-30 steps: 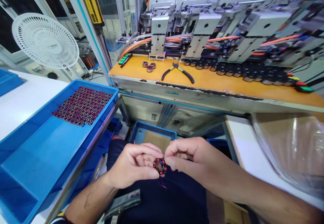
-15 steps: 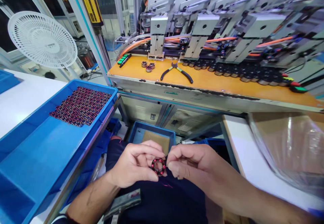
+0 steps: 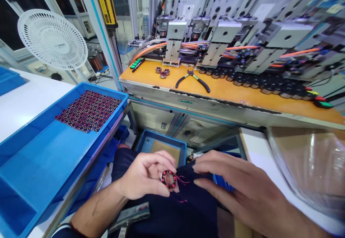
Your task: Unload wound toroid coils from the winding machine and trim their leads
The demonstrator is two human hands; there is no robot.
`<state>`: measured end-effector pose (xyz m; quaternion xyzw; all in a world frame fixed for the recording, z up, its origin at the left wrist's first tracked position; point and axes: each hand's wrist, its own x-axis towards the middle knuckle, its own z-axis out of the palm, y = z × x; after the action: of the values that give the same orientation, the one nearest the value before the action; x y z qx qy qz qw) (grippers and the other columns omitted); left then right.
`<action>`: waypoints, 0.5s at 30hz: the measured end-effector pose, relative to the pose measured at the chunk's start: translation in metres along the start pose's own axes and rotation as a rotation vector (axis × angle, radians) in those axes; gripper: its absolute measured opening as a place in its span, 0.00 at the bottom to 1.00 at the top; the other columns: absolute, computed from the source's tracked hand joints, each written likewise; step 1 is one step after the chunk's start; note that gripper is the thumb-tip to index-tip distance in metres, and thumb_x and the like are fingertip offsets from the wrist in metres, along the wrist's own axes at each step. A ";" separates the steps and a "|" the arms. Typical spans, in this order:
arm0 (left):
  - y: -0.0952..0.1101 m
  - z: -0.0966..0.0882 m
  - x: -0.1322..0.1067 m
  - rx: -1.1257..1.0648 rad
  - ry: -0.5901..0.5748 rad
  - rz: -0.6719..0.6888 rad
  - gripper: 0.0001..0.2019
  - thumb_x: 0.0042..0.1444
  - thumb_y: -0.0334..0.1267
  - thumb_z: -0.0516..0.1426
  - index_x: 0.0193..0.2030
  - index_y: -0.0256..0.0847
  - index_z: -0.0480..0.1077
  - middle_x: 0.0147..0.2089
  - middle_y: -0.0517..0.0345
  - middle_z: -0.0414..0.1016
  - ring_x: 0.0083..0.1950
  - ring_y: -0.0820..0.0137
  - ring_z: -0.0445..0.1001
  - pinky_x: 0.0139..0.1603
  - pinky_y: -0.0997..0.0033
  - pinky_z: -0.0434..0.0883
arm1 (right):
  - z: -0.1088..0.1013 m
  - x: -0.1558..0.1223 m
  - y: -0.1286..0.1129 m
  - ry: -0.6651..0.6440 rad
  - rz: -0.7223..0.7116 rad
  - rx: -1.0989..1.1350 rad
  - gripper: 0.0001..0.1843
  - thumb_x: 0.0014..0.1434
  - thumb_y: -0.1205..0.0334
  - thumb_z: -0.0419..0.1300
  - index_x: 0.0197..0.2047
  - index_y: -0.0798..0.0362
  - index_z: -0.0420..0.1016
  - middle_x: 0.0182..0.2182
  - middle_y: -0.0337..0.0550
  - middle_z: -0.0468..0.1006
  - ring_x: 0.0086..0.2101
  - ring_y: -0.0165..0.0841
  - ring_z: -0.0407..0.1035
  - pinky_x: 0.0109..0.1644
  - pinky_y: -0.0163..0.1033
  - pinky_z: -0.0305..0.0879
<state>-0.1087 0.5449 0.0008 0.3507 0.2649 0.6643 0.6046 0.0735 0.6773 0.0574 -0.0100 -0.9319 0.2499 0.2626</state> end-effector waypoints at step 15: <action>-0.007 0.001 0.005 -0.190 -0.040 -0.118 0.16 0.41 0.30 0.72 0.40 0.35 0.80 0.41 0.57 0.75 0.31 0.75 0.81 0.35 0.80 0.78 | 0.013 0.013 -0.003 0.137 -0.251 -0.045 0.10 0.72 0.62 0.52 0.41 0.54 0.72 0.32 0.39 0.80 0.34 0.25 0.73 0.39 0.31 0.68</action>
<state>-0.1038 0.5510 -0.0031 0.2889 0.2088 0.6427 0.6781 0.0561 0.6710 0.0558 0.0837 -0.9112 0.1931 0.3543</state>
